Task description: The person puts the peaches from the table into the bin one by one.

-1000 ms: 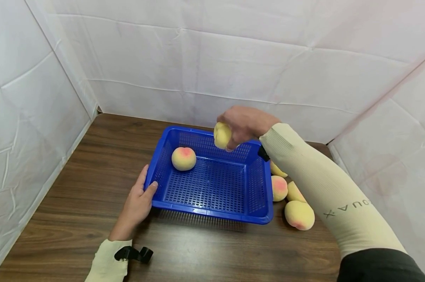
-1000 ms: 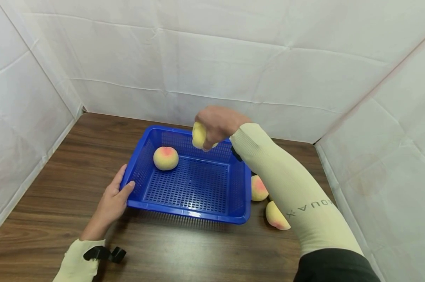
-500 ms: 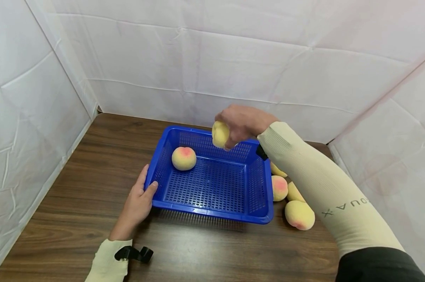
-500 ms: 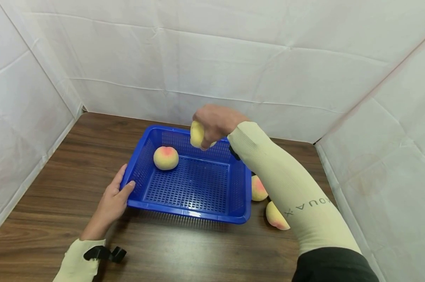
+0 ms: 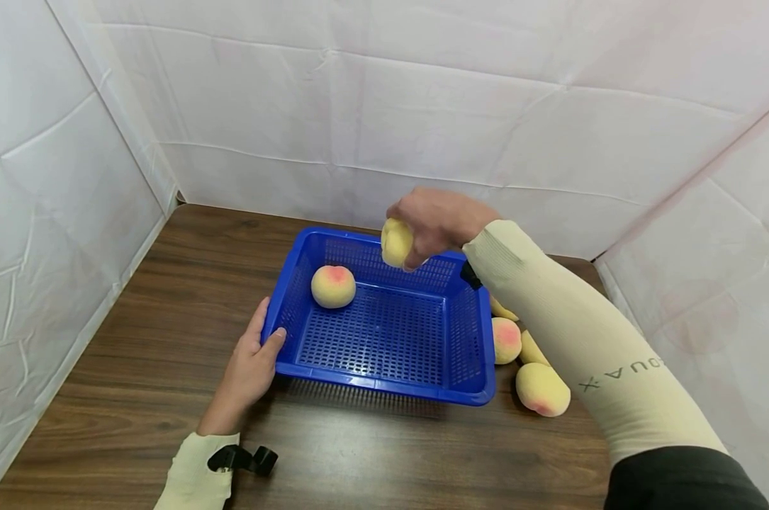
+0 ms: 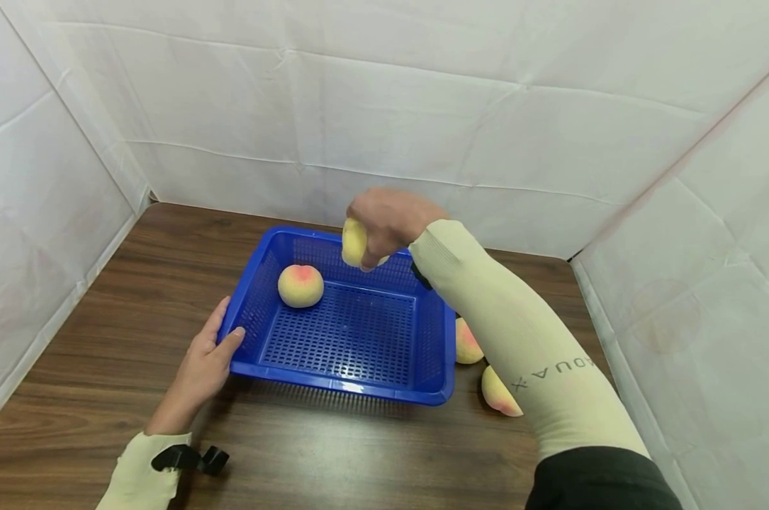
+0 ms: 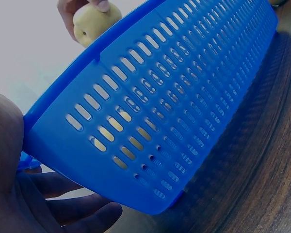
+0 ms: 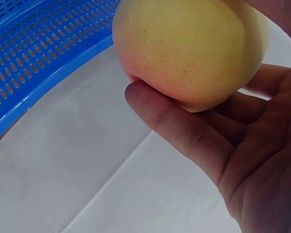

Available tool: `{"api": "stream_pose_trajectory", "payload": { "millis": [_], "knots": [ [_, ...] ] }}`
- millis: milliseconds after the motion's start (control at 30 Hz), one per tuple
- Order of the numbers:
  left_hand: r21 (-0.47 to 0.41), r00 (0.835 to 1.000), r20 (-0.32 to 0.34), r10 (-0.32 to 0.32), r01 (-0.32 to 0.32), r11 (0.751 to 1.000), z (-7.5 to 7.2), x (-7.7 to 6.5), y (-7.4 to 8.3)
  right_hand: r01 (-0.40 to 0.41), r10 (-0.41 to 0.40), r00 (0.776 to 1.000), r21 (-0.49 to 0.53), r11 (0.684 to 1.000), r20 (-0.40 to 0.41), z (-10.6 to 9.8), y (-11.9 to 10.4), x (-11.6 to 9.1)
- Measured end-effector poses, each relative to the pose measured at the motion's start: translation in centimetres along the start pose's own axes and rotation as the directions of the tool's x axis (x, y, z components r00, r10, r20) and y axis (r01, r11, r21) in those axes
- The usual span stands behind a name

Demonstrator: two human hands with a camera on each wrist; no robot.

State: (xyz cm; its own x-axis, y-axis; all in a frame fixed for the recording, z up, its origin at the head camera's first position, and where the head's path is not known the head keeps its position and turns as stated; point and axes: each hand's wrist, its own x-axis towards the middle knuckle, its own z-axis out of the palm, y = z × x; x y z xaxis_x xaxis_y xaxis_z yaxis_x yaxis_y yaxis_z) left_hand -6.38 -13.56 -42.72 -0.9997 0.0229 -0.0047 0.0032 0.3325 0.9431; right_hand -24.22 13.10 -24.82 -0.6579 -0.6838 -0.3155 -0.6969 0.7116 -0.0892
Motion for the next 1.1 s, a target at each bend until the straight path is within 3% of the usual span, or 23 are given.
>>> {"api": "stream_pose_trajectory", "payload": {
  "millis": [1100],
  "knots": [
    [0.001,1.0,-0.006,-0.003,0.003,1.0,0.2,0.0,0.2,0.002,-0.002,0.999,0.012,1.0,0.032,3.7,0.2,1.4]
  ]
}}
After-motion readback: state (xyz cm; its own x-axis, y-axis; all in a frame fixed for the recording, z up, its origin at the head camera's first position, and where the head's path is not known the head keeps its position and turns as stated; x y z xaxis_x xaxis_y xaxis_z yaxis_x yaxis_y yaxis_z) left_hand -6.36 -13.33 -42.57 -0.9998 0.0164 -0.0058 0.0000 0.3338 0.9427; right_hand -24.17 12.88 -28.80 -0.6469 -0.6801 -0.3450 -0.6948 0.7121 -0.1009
